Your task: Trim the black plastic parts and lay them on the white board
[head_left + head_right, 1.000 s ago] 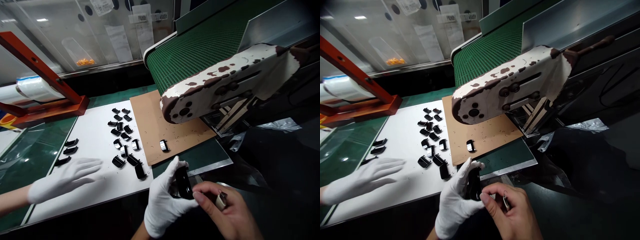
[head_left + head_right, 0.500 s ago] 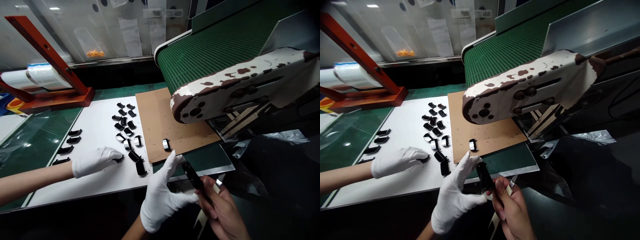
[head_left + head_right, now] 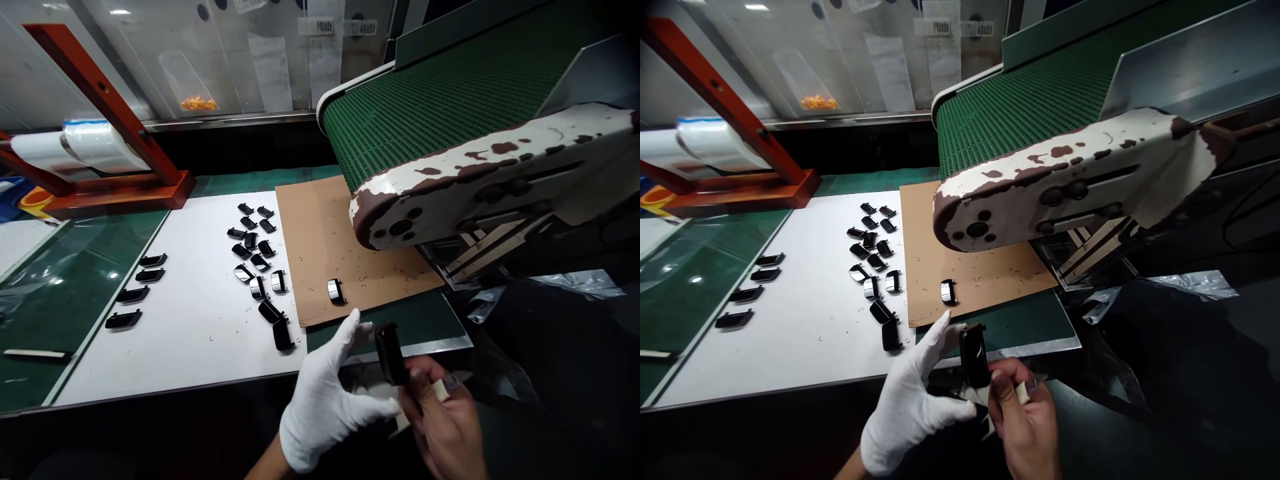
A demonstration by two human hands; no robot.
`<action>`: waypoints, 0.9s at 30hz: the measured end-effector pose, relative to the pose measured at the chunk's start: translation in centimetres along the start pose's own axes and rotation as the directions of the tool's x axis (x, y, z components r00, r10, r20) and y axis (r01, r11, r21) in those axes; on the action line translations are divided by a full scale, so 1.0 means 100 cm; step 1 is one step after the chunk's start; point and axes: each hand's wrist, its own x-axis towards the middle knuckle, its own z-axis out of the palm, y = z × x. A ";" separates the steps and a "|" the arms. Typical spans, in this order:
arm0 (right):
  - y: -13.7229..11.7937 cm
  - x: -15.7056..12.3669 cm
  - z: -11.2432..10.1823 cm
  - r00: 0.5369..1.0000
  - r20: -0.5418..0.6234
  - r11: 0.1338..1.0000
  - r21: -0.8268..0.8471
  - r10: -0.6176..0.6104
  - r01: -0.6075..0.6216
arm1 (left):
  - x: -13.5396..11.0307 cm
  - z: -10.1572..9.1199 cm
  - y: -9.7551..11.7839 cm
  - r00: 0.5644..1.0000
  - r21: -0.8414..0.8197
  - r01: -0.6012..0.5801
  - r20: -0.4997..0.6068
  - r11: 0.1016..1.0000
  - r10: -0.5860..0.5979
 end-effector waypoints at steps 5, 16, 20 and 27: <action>0.014 0.001 -0.012 0.851 -0.123 0.815 -0.386 -0.510 0.433 | -0.006 -0.006 -0.001 0.972 0.217 -0.229 0.002 0.949 0.234; 0.009 -0.006 -0.006 0.651 0.041 0.532 -0.540 -0.758 0.652 | -0.008 -0.007 0.010 0.832 0.722 -0.467 0.163 0.510 0.530; 0.006 -0.011 0.000 0.796 0.016 0.655 -0.559 -0.605 0.509 | -0.004 -0.010 0.012 0.820 0.742 -0.512 0.272 0.432 0.503; 0.007 -0.018 0.002 0.894 0.075 0.748 -0.518 -0.442 0.414 | -0.007 -0.014 0.001 0.909 0.719 -0.414 0.299 0.558 0.289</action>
